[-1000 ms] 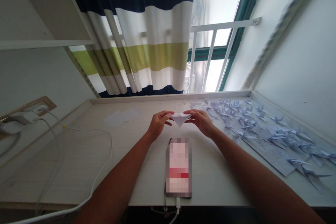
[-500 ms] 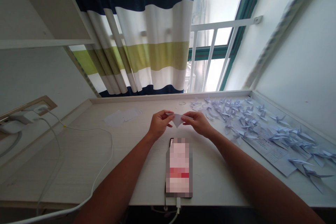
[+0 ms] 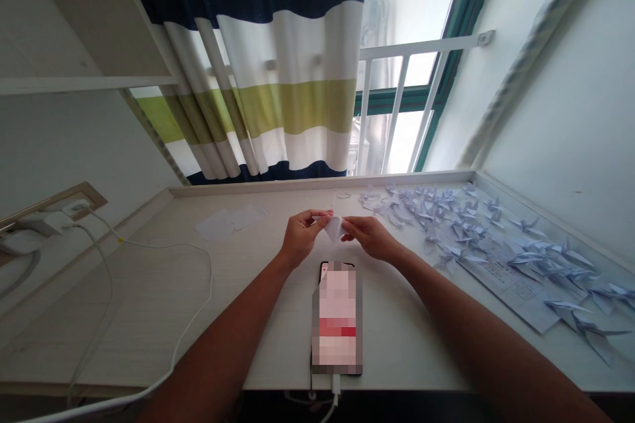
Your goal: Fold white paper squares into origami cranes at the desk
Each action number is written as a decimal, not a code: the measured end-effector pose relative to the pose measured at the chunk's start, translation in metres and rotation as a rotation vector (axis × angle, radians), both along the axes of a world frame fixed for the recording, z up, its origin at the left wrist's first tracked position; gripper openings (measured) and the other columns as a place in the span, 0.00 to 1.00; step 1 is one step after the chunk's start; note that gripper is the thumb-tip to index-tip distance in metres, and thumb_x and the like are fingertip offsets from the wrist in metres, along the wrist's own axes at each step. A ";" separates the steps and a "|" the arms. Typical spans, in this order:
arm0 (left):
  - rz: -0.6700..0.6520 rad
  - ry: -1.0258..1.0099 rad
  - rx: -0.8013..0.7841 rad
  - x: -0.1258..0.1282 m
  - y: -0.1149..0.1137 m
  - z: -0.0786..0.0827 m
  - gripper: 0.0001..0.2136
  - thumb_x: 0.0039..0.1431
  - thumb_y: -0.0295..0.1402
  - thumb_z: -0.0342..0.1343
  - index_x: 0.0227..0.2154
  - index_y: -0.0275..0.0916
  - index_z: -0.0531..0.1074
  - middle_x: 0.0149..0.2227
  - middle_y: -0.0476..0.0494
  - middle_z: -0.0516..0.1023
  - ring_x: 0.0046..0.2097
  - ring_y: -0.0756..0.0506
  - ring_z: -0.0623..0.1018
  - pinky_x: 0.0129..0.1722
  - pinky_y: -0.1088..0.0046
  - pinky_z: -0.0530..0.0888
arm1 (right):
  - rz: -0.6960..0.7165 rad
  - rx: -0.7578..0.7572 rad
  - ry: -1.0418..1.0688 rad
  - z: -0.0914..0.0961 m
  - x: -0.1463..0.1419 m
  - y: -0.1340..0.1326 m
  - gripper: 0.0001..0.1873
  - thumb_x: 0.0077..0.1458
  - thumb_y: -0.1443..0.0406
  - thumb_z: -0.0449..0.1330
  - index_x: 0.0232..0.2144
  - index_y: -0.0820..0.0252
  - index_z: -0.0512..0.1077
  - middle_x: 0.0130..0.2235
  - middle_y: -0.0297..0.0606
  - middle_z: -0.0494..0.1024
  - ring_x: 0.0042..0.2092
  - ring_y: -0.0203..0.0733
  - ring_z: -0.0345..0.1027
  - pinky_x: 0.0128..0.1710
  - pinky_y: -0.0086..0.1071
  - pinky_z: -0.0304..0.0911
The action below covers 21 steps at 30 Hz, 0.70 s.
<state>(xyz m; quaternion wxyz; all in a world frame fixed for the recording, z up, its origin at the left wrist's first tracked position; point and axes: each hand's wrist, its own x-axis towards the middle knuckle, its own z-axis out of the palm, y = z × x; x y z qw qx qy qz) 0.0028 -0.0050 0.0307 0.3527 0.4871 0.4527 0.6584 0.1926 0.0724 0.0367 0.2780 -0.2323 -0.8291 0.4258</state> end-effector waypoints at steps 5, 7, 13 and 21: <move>-0.004 0.123 0.024 0.001 0.002 -0.007 0.11 0.56 0.40 0.67 0.34 0.37 0.81 0.51 0.36 0.80 0.54 0.39 0.79 0.55 0.58 0.74 | -0.069 0.013 0.099 0.000 -0.003 -0.004 0.17 0.65 0.53 0.57 0.42 0.59 0.77 0.38 0.42 0.83 0.39 0.46 0.79 0.42 0.39 0.73; 0.018 0.250 0.031 0.000 0.002 -0.009 0.09 0.57 0.39 0.66 0.35 0.38 0.81 0.50 0.37 0.80 0.52 0.40 0.79 0.55 0.59 0.73 | -0.107 0.105 0.064 0.001 -0.002 -0.005 0.15 0.65 0.54 0.57 0.39 0.58 0.77 0.37 0.42 0.84 0.39 0.46 0.78 0.41 0.40 0.73; 0.156 0.607 0.125 -0.003 -0.003 -0.002 0.05 0.60 0.36 0.64 0.36 0.43 0.82 0.44 0.40 0.80 0.50 0.40 0.77 0.54 0.58 0.72 | -0.083 0.248 0.025 0.006 -0.001 -0.007 0.14 0.65 0.57 0.57 0.40 0.58 0.79 0.41 0.44 0.84 0.41 0.48 0.78 0.43 0.42 0.72; 0.149 0.974 0.182 -0.004 -0.008 0.006 0.07 0.65 0.32 0.57 0.39 0.42 0.80 0.41 0.41 0.80 0.45 0.41 0.76 0.48 0.61 0.72 | -0.091 0.478 -0.193 0.005 0.000 -0.009 0.16 0.68 0.60 0.53 0.45 0.58 0.79 0.44 0.46 0.84 0.42 0.50 0.78 0.43 0.42 0.71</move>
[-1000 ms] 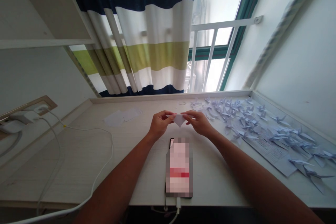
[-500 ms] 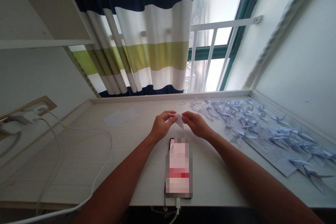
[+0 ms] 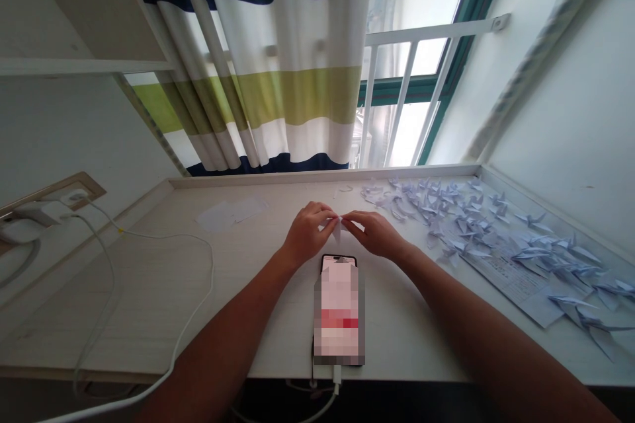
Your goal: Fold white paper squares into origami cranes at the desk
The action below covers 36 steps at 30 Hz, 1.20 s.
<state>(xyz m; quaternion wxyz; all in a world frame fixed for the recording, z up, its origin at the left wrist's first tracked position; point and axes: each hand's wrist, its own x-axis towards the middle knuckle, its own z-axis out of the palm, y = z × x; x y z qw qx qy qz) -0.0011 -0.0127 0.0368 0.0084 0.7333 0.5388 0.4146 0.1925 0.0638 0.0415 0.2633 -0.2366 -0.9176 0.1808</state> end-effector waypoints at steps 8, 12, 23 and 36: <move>-0.034 0.225 -0.029 -0.001 -0.001 0.002 0.07 0.67 0.32 0.54 0.39 0.41 0.78 0.41 0.42 0.82 0.44 0.41 0.78 0.45 0.63 0.67 | 0.003 0.228 -0.195 0.008 0.002 -0.001 0.14 0.67 0.65 0.54 0.38 0.59 0.80 0.38 0.45 0.84 0.39 0.50 0.78 0.43 0.41 0.66; -0.059 0.190 -0.043 0.001 0.000 0.001 0.07 0.67 0.32 0.54 0.39 0.42 0.78 0.41 0.42 0.82 0.44 0.42 0.79 0.46 0.64 0.67 | 0.044 0.244 -0.154 0.008 0.002 0.001 0.12 0.66 0.65 0.55 0.35 0.58 0.79 0.35 0.43 0.84 0.36 0.46 0.76 0.45 0.40 0.65; -0.074 -0.102 -0.103 0.006 0.000 -0.003 0.06 0.65 0.34 0.55 0.36 0.42 0.77 0.37 0.44 0.82 0.40 0.43 0.79 0.45 0.64 0.71 | 0.000 0.161 -0.032 0.002 -0.002 -0.001 0.11 0.64 0.63 0.58 0.31 0.57 0.77 0.33 0.42 0.83 0.35 0.46 0.76 0.40 0.37 0.64; -0.109 -0.455 -0.289 0.004 0.000 -0.006 0.09 0.58 0.38 0.64 0.37 0.39 0.79 0.36 0.42 0.83 0.39 0.42 0.82 0.44 0.64 0.77 | 0.025 -0.069 0.119 -0.001 -0.003 0.002 0.13 0.67 0.59 0.56 0.40 0.56 0.79 0.39 0.42 0.83 0.38 0.45 0.76 0.40 0.39 0.69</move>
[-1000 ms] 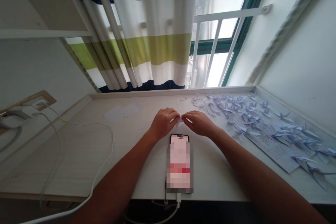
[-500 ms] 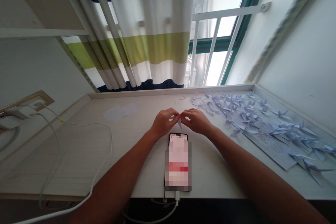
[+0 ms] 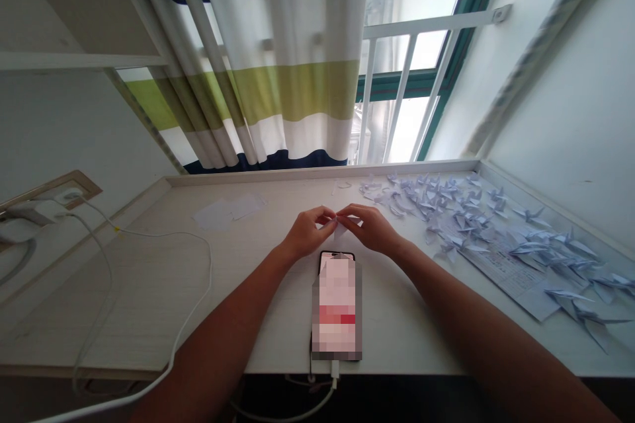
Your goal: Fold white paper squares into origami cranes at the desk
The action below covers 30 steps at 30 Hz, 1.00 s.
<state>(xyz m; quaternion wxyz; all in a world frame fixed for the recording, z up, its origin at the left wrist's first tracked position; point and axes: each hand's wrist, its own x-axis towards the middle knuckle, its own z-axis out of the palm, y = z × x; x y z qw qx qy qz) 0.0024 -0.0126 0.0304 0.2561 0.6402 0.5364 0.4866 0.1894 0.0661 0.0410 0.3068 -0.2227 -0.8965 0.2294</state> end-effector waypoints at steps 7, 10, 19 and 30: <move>0.025 -0.164 -0.081 0.011 -0.002 -0.002 0.19 0.51 0.44 0.70 0.40 0.40 0.71 0.37 0.43 0.82 0.39 0.43 0.82 0.39 0.68 0.77 | -0.150 -0.117 0.161 0.002 -0.003 -0.005 0.09 0.63 0.59 0.61 0.34 0.57 0.76 0.36 0.40 0.83 0.37 0.46 0.77 0.40 0.39 0.70; 0.064 -0.110 -0.071 0.014 -0.004 0.000 0.16 0.54 0.46 0.67 0.33 0.39 0.72 0.32 0.45 0.81 0.35 0.45 0.81 0.36 0.70 0.75 | -0.154 -0.155 0.186 0.003 -0.005 -0.008 0.08 0.62 0.60 0.61 0.33 0.57 0.76 0.36 0.40 0.83 0.38 0.47 0.77 0.41 0.40 0.70; 0.144 -0.053 -0.022 0.014 -0.002 0.000 0.08 0.59 0.38 0.62 0.30 0.39 0.78 0.34 0.43 0.83 0.34 0.43 0.82 0.36 0.68 0.76 | -0.117 -0.215 0.167 0.000 -0.008 -0.007 0.11 0.62 0.56 0.61 0.37 0.57 0.78 0.39 0.42 0.84 0.41 0.49 0.77 0.43 0.42 0.71; 0.141 -0.037 -0.029 0.010 -0.001 0.001 0.09 0.60 0.35 0.63 0.42 0.38 0.78 0.40 0.40 0.84 0.38 0.42 0.84 0.42 0.65 0.81 | -0.079 -0.291 0.329 -0.004 -0.008 -0.002 0.10 0.56 0.58 0.66 0.35 0.58 0.76 0.36 0.40 0.82 0.40 0.45 0.77 0.45 0.44 0.74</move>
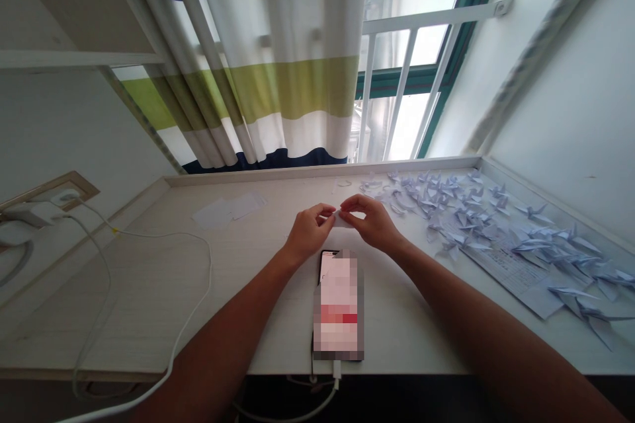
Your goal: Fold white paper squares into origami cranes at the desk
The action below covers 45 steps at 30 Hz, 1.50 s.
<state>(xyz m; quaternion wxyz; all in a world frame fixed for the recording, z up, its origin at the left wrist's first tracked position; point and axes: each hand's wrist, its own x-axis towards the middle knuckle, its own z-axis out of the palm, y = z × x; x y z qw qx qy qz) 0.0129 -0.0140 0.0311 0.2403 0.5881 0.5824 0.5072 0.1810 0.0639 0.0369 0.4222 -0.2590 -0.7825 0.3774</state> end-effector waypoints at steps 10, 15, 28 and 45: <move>-0.137 0.016 0.007 -0.004 -0.004 0.006 0.14 0.62 0.44 0.61 0.38 0.38 0.82 0.36 0.41 0.85 0.39 0.41 0.84 0.42 0.65 0.81 | 0.081 -0.074 -0.062 0.009 0.003 -0.002 0.10 0.59 0.59 0.64 0.36 0.59 0.81 0.36 0.40 0.84 0.39 0.45 0.78 0.45 0.41 0.73; -0.261 -0.273 -0.129 -0.004 -0.002 0.003 0.20 0.57 0.49 0.65 0.37 0.34 0.79 0.37 0.38 0.84 0.38 0.41 0.85 0.43 0.62 0.82 | 0.061 0.008 -0.143 0.015 0.005 -0.005 0.10 0.61 0.62 0.61 0.33 0.60 0.80 0.33 0.40 0.84 0.36 0.43 0.76 0.41 0.38 0.70; -0.237 -0.421 -0.188 -0.003 -0.002 0.007 0.22 0.54 0.49 0.67 0.37 0.32 0.77 0.34 0.37 0.84 0.37 0.40 0.85 0.43 0.61 0.80 | 0.135 -0.150 -0.142 0.013 0.007 0.000 0.14 0.60 0.56 0.62 0.34 0.61 0.79 0.33 0.41 0.83 0.34 0.42 0.76 0.36 0.36 0.70; -0.068 -0.207 0.035 -0.007 0.003 0.007 0.12 0.57 0.42 0.64 0.33 0.36 0.78 0.30 0.45 0.79 0.32 0.48 0.76 0.34 0.72 0.72 | 0.155 -0.161 -0.157 0.016 0.004 -0.005 0.16 0.59 0.54 0.63 0.31 0.62 0.79 0.26 0.38 0.80 0.27 0.38 0.73 0.29 0.32 0.68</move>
